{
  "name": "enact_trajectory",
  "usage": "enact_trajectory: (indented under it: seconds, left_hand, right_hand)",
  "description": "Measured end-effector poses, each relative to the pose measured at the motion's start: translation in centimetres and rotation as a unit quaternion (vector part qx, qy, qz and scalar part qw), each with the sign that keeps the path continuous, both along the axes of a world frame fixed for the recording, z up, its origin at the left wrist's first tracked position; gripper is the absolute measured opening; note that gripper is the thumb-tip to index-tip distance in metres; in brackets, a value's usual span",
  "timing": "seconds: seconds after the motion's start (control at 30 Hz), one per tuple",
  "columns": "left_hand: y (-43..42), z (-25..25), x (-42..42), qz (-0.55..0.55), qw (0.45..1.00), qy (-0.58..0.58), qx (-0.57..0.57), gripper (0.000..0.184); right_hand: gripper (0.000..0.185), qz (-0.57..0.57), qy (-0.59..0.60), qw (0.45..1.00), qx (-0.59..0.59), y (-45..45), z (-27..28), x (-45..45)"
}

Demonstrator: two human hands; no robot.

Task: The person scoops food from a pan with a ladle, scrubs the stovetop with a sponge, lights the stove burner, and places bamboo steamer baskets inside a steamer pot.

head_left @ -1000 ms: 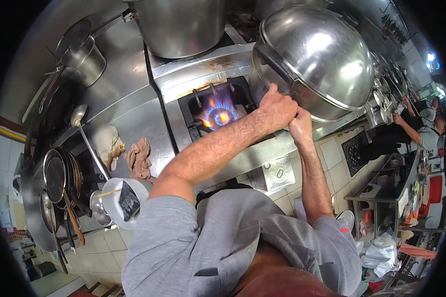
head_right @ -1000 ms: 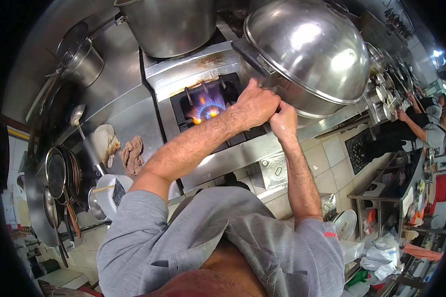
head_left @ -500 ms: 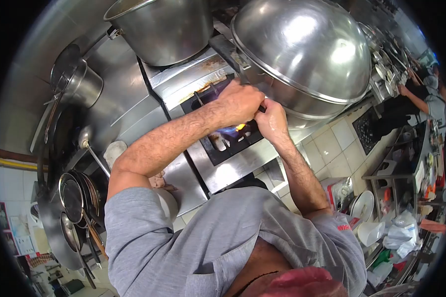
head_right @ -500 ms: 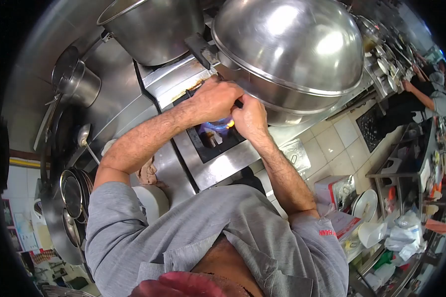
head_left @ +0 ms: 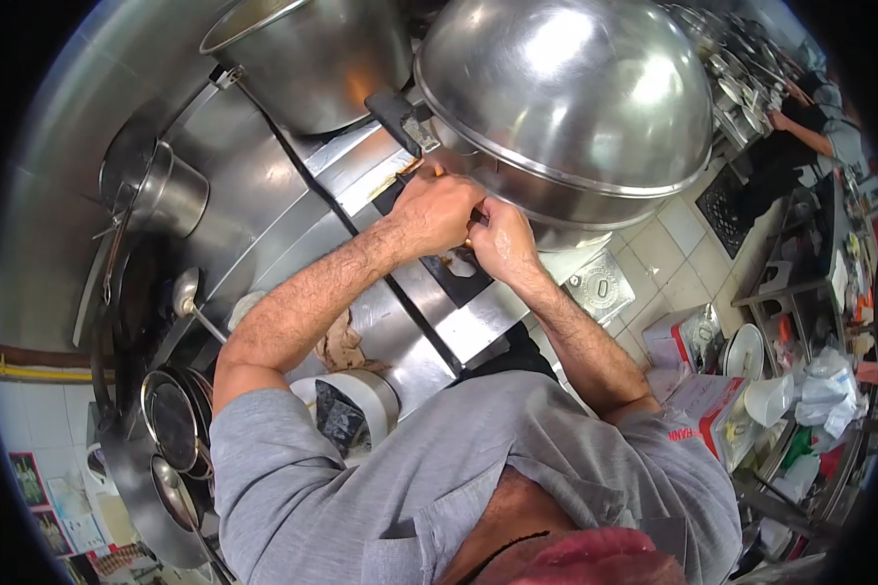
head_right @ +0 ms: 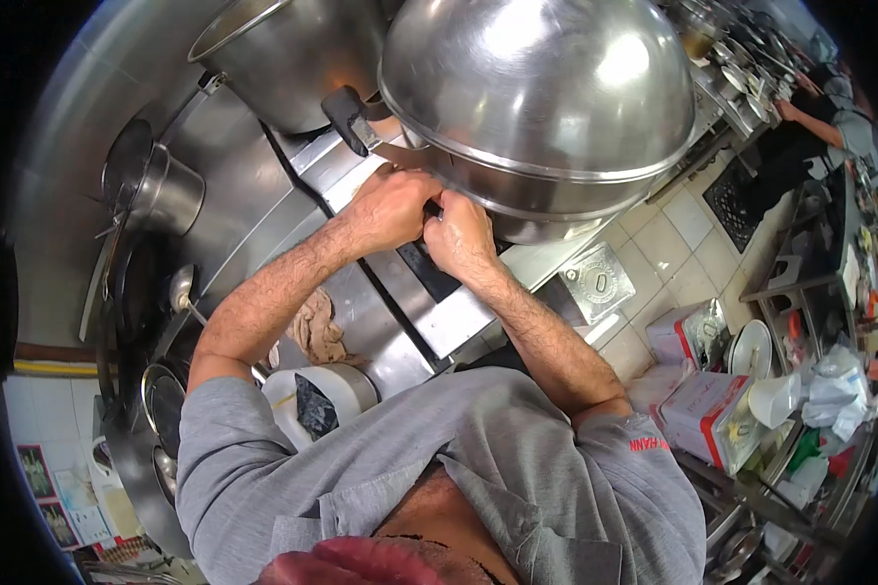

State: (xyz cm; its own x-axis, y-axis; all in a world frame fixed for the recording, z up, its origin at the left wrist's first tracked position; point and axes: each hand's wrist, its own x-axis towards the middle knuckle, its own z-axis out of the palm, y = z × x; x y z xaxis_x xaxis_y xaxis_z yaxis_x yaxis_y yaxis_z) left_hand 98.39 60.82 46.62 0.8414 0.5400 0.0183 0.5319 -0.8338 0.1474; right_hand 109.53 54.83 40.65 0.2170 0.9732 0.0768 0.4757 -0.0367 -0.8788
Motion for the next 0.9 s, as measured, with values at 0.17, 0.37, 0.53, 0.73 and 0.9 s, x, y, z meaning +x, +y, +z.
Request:
enact_trajectory:
  seconds: [0.17,0.37,0.53,0.73,0.9]
  left_hand:
    - [-0.8,-0.2,-0.7,-0.017,1.0,-0.024,-0.01,0.021]
    - [-2.3,-0.1,-2.8,0.009,0.999,-0.031,-0.043,0.02]
    - [-3.2,-0.4,-5.1,0.0,0.999,-0.035,-0.012,0.019]
    - [-5.5,0.7,-7.8,0.033,0.998,-0.035,-0.049,0.021]
    - [-6.4,0.6,-10.0,0.033,0.999,-0.032,-0.024,0.02]
  right_hand:
    - [0.026,-0.027,-0.004,1.0,-0.004,-1.2,0.2,-0.9]
    - [0.024,-0.001,-0.001,1.0,-0.005,-2.6,0.4,-3.0]
    - [0.023,0.011,-0.01,1.0,-0.009,-4.2,0.8,-5.1]
    - [0.022,0.038,-0.001,0.999,-0.021,-6.0,1.5,-7.5]
    - [0.024,0.061,0.022,0.998,0.025,-6.5,0.9,-10.0]
